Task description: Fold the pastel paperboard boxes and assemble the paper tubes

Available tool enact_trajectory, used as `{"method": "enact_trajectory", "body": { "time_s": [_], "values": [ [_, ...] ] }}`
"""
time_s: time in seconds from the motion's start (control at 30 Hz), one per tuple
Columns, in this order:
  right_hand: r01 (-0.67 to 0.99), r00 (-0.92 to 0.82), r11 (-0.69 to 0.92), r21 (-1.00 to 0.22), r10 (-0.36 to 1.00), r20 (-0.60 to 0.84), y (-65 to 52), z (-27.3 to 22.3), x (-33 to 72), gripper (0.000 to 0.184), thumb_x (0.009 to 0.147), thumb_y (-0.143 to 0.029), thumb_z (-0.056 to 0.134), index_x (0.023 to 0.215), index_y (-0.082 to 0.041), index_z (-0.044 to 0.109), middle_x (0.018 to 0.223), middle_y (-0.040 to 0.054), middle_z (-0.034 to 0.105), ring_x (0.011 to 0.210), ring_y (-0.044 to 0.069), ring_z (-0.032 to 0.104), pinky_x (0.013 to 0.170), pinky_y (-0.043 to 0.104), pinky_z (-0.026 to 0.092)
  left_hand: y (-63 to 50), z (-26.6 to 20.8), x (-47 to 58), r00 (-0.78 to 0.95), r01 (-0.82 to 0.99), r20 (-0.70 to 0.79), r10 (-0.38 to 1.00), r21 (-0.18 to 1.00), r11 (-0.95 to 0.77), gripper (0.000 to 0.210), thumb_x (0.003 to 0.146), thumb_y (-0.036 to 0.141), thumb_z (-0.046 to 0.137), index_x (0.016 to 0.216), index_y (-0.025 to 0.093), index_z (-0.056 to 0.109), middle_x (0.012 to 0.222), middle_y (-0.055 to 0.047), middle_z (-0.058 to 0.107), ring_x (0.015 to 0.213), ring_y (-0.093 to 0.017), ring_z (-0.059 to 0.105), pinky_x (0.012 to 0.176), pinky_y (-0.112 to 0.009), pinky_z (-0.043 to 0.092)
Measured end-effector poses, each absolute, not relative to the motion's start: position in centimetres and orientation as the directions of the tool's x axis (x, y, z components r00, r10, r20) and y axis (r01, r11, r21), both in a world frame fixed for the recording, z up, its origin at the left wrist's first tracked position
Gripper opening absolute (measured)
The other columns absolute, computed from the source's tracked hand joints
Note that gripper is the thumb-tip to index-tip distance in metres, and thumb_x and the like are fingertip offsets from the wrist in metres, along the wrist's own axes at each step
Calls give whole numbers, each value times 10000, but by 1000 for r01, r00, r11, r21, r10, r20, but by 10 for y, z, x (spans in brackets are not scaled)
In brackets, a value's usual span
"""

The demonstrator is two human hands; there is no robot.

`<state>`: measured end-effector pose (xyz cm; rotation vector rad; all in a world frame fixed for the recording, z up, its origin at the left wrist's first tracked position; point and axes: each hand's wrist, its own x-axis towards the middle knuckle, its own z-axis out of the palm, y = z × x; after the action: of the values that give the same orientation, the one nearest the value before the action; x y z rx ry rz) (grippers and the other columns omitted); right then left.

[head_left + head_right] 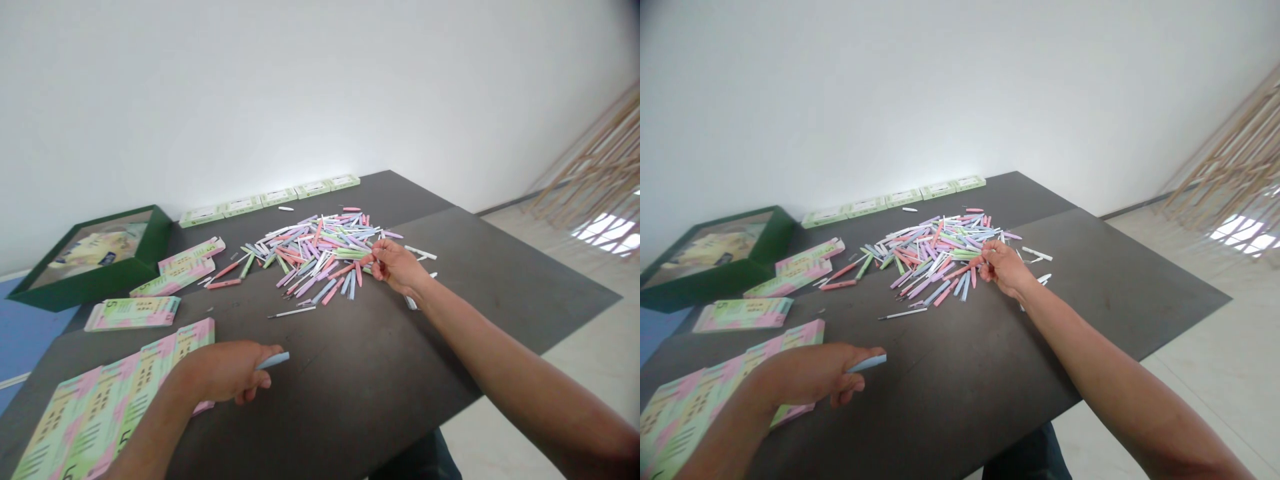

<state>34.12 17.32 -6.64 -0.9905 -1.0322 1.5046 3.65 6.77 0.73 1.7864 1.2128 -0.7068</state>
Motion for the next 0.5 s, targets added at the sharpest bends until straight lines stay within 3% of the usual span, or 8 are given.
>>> {"method": "enact_trajectory", "body": {
  "time_s": [0.13,0.37,0.5],
  "values": [
    [-241,-142,-142,-960,984,-109,168,-73,347,208,720,-235,580,813,-207,397,601,-19,644,331,73,438,353,182,297,68,6,38,366,931,-813,452,329,-161,531,821,273,410,1332,132,382,872,-106,708,743,-206,676,588,-260,470],
    [-167,-181,-206,-964,968,-175,163,-85,344,133,796,-262,514,865,-204,416,702,0,670,314,68,438,325,186,263,68,5,36,379,926,-807,453,335,-177,538,833,267,402,1353,135,360,869,-97,708,731,-200,676,587,-256,476],
    [-160,-198,-203,-966,965,-170,164,-86,344,87,809,-242,483,836,-203,409,642,-22,640,321,65,430,334,178,266,68,4,34,380,925,-805,455,334,-182,545,839,267,415,1363,133,346,865,-99,711,734,-200,679,586,-250,478]
  ]
}}
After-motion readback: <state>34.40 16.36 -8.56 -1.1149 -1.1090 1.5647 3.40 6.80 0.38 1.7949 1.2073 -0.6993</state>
